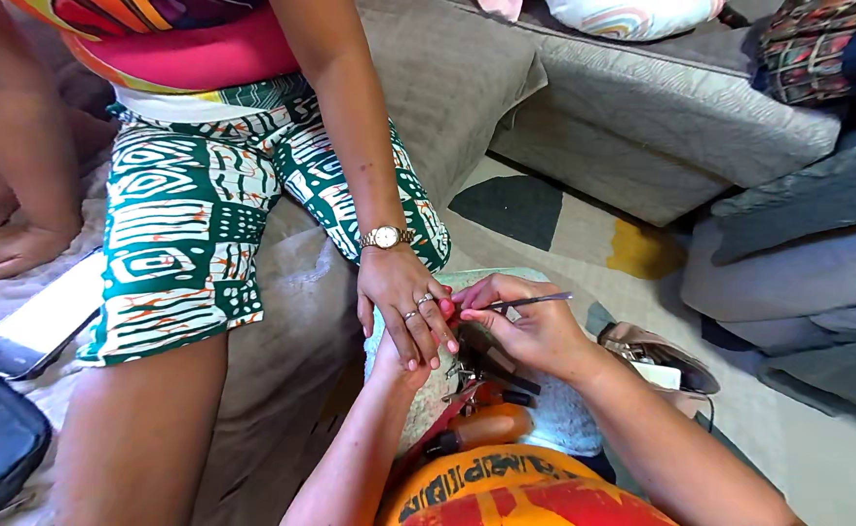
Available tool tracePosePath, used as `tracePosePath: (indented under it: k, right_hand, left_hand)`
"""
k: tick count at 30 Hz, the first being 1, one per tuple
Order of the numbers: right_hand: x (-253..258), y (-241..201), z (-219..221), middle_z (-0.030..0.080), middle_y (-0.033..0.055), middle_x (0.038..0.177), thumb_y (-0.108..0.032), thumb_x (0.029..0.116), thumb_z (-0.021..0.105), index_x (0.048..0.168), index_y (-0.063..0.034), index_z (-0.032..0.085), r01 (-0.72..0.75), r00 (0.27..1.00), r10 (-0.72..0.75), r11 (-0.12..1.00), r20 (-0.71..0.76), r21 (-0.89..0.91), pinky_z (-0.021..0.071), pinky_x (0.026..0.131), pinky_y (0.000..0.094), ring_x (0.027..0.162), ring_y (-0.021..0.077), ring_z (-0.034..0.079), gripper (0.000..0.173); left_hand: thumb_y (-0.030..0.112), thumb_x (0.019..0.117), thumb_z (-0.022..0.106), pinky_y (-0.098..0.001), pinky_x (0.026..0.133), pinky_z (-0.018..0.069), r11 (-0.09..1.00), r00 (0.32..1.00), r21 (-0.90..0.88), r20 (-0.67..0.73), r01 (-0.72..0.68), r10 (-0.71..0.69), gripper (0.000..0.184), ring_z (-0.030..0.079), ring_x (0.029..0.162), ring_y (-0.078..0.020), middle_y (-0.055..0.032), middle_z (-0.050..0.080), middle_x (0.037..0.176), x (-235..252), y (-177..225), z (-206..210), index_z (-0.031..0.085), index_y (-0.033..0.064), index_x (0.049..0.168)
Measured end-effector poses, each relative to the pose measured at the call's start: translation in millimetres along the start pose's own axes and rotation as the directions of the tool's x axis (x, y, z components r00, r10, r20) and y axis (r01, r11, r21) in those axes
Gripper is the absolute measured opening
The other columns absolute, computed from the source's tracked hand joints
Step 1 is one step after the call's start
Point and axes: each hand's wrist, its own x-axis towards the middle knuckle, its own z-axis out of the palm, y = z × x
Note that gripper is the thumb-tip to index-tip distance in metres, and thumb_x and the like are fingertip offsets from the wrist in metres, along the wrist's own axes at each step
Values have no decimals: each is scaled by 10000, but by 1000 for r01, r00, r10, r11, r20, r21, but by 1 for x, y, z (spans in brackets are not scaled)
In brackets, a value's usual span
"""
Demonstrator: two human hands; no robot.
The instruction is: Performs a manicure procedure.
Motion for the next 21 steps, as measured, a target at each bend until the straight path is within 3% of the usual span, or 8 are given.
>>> tracePosePath:
  k: [3,8,13,16,21]
  right_hand:
    - [-3,-1,-1,755,78,1002,-88,961,684,900,-14,700,6,999,-5,1000,36,-8,600,916,266,1032,122,723,97]
    - [3,1,2,756,50,992,-92,937,719,916,-35,694,-16,1000,17,999,-22,39,605,780,223,922,79,724,65]
    - [-7,4,6,760,87,998,-52,926,727,889,-20,682,-59,996,71,979,-52,196,623,878,302,1002,158,739,67]
    - [-6,6,10,756,81,981,-21,899,748,905,-23,680,-82,988,111,965,-106,248,634,819,299,939,153,743,69]
    - [-12,5,11,760,105,1009,-9,901,745,923,-19,674,-114,981,161,928,-105,355,634,858,321,991,188,747,75]
  left_hand:
    - [-43,978,416,-343,865,595,1000,1000,-3,-9,10,-10,263,727,871,-184,-104,731,890,0,1,-2,669,24,956]
    - [-43,992,407,-334,866,593,999,999,-12,-2,36,-36,258,722,861,-190,-115,725,886,-1,4,-2,655,17,957]
    - [-41,914,543,-351,911,578,997,992,44,100,68,-72,170,721,903,-193,-104,735,911,1,6,-13,690,39,948]
    - [-44,921,536,-334,871,592,995,991,24,92,92,-94,184,725,871,-186,-106,733,894,1,5,-11,699,34,957]
    - [-53,939,488,-330,870,592,993,991,48,84,103,-107,223,722,854,-169,-77,730,873,2,7,-10,687,46,956]
